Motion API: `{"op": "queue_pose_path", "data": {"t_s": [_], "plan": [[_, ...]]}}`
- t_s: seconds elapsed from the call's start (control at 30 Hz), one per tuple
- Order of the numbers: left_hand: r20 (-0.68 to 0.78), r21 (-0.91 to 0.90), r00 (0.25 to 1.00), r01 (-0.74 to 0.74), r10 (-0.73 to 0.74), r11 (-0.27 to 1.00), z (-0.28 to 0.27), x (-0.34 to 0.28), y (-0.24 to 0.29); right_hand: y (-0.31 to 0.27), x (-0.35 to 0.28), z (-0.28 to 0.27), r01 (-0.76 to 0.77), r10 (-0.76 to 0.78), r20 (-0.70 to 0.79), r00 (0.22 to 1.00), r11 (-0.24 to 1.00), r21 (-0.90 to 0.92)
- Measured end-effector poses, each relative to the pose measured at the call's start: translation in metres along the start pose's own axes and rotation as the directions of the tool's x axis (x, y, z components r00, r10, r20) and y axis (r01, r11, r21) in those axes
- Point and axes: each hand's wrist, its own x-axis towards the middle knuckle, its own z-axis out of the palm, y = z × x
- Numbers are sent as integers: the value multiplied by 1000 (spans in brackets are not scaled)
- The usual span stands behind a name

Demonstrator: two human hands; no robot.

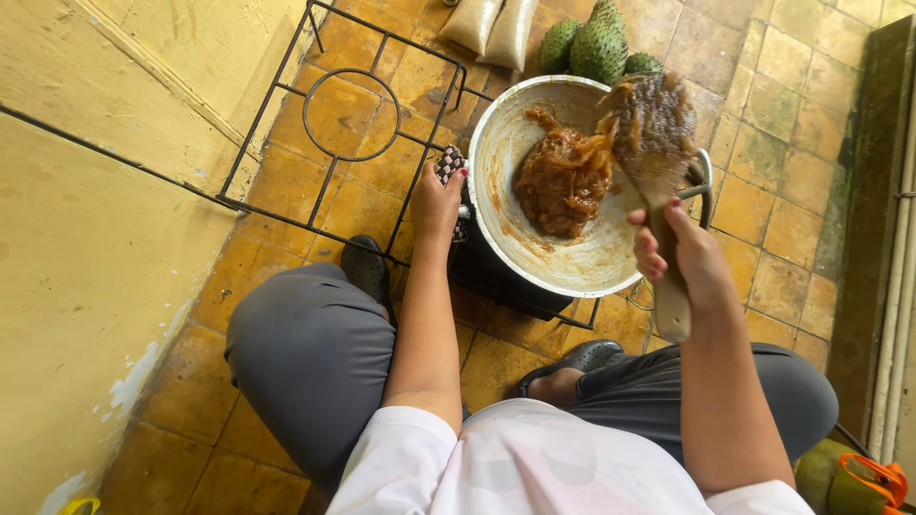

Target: Stirring a thick brown mixture in a large pan using a wooden spatula over a portable stove

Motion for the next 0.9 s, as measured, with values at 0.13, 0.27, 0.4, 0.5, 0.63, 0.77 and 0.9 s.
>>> {"op": "queue_pose_path", "data": {"t_s": [0.13, 0.27, 0.4, 0.5, 0.63, 0.77, 0.9], "plan": [[8, 3, 1000, 6, -6, 1000, 0, 0, -1, 35, 29, -6, -209, 202, -113, 973, 976, -53], [2, -33, 1000, 7, -7, 999, 3, 13, -8, 18, -4, 17, -417, 330, -274, 903, 825, -382], [19, 1, 1000, -4, 4, 1000, 6, 7, -7, 9, -3, -76, -524, 223, -475, 851, 318, -790], [11, 5, 998, -69, 69, 998, 1, -2, 2, -59, -6, -37, -419, 234, -535, 812, -405, -813], [6, 2, 998, -57, 57, 998, 2, -1, -1, -97, -5, -2, -357, 177, -578, 797, -635, -686], [4, -25, 998, -59, 59, 998, -3, -5, 4, -79, 11, -39, -270, 204, -584, 786, -737, -620], [-4, -12, 998, -67, 67, 998, -3, -4, 6, -35, 24, -79, -312, 365, -445, 818, -368, -876]]}}
